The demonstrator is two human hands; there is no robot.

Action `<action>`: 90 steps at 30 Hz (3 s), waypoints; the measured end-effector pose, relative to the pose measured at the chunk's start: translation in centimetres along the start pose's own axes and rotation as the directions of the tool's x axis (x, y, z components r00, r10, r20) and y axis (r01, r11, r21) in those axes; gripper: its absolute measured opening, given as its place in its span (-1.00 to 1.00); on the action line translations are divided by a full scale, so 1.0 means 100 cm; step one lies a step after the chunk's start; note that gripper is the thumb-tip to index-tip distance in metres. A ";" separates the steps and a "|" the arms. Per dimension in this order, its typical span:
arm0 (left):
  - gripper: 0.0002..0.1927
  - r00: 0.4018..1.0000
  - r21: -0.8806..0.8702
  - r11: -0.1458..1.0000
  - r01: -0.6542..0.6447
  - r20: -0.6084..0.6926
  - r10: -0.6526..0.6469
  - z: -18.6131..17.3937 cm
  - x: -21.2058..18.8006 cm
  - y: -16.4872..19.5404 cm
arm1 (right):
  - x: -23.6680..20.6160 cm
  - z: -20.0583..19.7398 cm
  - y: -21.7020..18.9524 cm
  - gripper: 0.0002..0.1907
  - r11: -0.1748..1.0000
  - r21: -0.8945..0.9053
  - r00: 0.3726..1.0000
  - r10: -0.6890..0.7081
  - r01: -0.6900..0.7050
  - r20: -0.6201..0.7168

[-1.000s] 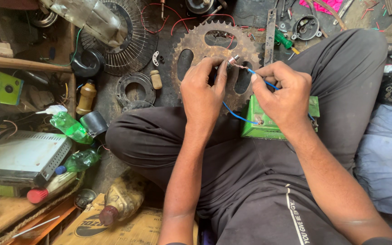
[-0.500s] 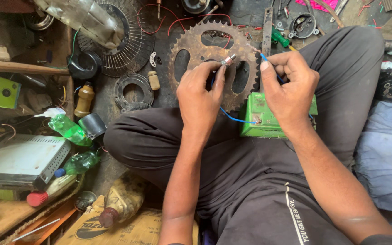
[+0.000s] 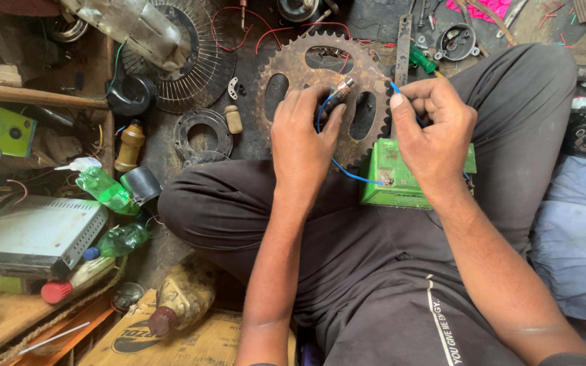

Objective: The person sits on the floor and uses a metal file to smooth a small cylindrical component held in their left hand. They then connect a green battery to the component using blue wires to test it, before placing the component back onto a large metal gear.

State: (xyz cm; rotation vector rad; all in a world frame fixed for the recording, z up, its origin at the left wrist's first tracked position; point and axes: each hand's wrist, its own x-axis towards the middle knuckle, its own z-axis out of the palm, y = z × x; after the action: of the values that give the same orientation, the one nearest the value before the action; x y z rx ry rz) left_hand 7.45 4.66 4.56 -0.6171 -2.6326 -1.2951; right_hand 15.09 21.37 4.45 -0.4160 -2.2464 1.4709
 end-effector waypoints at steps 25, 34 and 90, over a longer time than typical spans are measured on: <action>-0.84 0.999 -0.139 0.990 -0.033 -0.037 0.028 -0.006 0.007 0.003 | -0.001 0.001 -0.006 -0.90 0.998 -0.052 0.999 -0.023 0.025 0.029; -0.83 0.998 -0.097 0.994 -0.049 -0.031 0.046 -0.002 0.009 0.001 | 0.001 0.001 -0.010 -0.88 0.988 -0.146 0.997 -0.046 0.055 0.065; -0.82 0.955 -0.457 0.852 0.255 -0.020 -0.296 -0.002 -0.004 0.009 | -0.001 -0.001 -0.001 -0.89 0.999 -0.043 1.000 0.001 0.000 0.024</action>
State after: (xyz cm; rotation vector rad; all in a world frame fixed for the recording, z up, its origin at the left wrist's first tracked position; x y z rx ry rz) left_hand 8.19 4.83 5.22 -0.2172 -2.4158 -2.0001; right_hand 15.24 21.29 4.58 -0.4145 -2.2999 1.4372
